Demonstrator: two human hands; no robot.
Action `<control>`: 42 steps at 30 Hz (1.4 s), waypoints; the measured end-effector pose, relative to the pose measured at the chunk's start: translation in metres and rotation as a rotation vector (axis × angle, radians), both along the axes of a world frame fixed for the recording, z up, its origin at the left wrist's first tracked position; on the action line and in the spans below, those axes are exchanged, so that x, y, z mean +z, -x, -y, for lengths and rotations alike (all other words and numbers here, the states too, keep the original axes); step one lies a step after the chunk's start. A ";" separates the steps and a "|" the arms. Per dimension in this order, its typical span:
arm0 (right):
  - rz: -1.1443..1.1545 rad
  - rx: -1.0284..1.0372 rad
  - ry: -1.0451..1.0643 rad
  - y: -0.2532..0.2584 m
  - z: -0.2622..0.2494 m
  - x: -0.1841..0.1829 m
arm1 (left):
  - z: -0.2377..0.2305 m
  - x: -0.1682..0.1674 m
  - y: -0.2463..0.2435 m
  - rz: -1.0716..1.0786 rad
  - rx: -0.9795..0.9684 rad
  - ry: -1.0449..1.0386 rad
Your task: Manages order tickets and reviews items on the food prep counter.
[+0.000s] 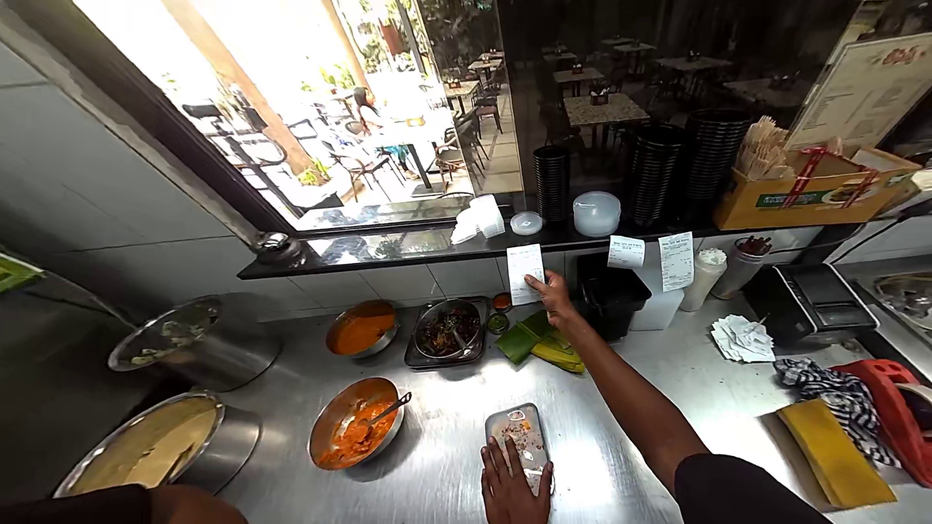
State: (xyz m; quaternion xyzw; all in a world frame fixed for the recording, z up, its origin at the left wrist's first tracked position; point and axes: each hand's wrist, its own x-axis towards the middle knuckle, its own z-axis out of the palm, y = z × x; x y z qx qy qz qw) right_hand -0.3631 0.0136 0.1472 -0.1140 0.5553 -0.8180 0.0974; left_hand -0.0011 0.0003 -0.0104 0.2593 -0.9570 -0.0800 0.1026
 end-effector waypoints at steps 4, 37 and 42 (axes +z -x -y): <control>0.002 -0.002 -0.006 -0.001 -0.008 0.006 | -0.001 0.002 0.000 -0.022 -0.031 -0.026; 0.014 -0.488 -0.313 0.050 -0.211 0.040 | -0.002 0.033 0.003 0.013 -0.079 -0.180; 0.024 -0.508 -0.260 0.048 -0.211 0.041 | -0.040 0.168 0.014 0.262 -0.040 -0.464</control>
